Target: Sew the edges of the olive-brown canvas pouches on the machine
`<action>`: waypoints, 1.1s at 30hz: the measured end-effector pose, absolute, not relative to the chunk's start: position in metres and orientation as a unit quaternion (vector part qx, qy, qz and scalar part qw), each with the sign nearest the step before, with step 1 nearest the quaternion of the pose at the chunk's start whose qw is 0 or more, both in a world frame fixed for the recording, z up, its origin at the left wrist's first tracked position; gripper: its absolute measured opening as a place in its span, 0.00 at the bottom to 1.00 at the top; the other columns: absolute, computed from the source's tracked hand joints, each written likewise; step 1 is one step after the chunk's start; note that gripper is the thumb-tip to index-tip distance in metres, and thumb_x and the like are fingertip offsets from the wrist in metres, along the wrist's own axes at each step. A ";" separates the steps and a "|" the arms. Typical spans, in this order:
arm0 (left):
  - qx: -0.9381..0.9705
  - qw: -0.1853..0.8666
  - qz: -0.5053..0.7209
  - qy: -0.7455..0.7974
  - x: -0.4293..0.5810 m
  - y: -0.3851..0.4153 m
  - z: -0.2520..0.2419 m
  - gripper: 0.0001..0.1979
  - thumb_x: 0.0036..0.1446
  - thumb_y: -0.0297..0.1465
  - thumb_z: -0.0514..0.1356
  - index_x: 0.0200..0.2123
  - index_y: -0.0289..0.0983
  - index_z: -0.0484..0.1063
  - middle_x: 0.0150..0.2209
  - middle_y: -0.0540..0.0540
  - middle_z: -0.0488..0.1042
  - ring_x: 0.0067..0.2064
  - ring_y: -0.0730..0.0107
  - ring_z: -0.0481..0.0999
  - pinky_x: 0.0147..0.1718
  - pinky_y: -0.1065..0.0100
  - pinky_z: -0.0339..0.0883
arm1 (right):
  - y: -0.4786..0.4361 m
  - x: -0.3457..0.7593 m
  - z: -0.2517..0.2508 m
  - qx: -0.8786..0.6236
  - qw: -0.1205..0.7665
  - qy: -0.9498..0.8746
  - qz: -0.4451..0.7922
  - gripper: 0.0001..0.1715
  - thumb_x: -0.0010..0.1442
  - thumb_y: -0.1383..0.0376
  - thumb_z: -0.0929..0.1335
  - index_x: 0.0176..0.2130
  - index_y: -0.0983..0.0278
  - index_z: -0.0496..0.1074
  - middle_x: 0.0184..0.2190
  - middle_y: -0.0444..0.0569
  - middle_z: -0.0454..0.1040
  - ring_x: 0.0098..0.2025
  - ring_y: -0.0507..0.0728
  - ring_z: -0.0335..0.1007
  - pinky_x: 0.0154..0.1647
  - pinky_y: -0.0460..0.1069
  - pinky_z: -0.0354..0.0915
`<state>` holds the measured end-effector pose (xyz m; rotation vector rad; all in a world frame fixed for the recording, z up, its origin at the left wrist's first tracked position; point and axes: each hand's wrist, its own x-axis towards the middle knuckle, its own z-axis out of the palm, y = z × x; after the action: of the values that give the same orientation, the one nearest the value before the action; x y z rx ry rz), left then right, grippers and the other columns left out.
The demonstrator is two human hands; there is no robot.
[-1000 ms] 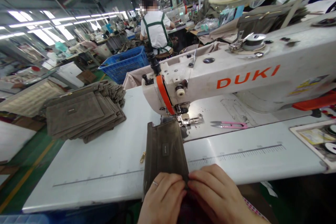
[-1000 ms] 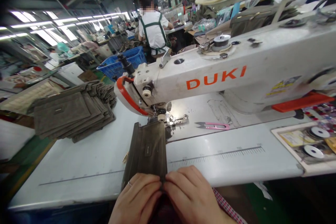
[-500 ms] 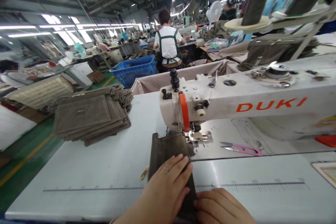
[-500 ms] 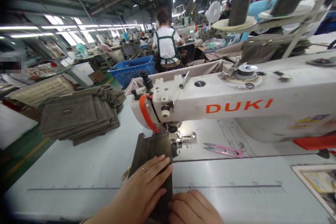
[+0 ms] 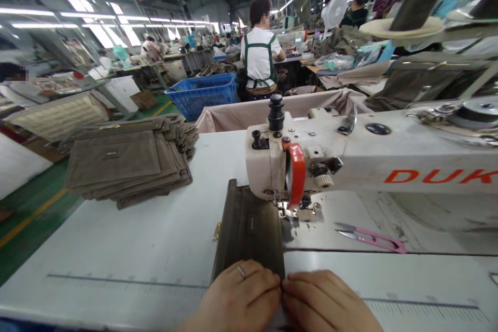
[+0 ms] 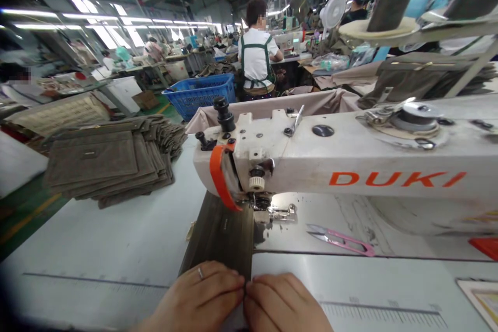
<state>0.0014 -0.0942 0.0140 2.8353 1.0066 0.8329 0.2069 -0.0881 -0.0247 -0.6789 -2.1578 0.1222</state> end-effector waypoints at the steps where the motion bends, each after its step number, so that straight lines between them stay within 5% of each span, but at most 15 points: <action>1: 0.910 0.020 0.258 0.324 0.001 -0.092 0.014 0.13 0.68 0.24 0.49 0.39 0.35 0.73 0.37 0.47 0.79 0.36 0.69 0.77 0.39 0.70 0.75 | -0.085 0.206 -0.024 -0.274 0.435 -0.856 0.046 0.21 0.72 0.65 0.56 0.40 0.62 0.76 0.36 0.47 0.79 0.38 0.53 0.74 0.41 0.48 0.70; 13: 0.925 0.076 0.168 0.331 -0.006 -0.063 0.022 0.12 0.63 0.21 0.52 0.48 0.32 0.70 0.46 0.43 0.76 0.48 0.67 0.75 0.52 0.65 0.71 | -0.060 0.210 0.000 -0.307 0.329 -0.888 0.095 0.14 0.65 0.70 0.63 0.47 0.64 0.74 0.40 0.51 0.77 0.42 0.58 0.73 0.43 0.52 0.71; 25: 0.919 0.043 0.207 0.333 -0.009 -0.027 0.014 0.11 0.65 0.22 0.52 0.47 0.34 0.71 0.45 0.43 0.77 0.47 0.68 0.76 0.50 0.65 0.72 | -0.028 0.204 0.008 -0.356 0.237 -0.897 0.109 0.17 0.54 0.71 0.69 0.46 0.63 0.74 0.41 0.49 0.77 0.43 0.61 0.72 0.47 0.58 0.69; 33: 0.909 0.031 0.202 0.364 -0.013 0.000 0.011 0.08 0.63 0.24 0.56 0.42 0.37 0.74 0.43 0.47 0.78 0.46 0.64 0.76 0.48 0.64 0.72 | -0.009 0.201 0.008 -0.385 0.194 -0.899 0.076 0.20 0.56 0.70 0.67 0.50 0.63 0.73 0.42 0.53 0.76 0.43 0.63 0.72 0.43 0.57 0.70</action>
<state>-0.0129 0.0000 0.0114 2.7999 1.1201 0.6225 0.2011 -0.0092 0.0082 -1.0806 -2.5202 0.2121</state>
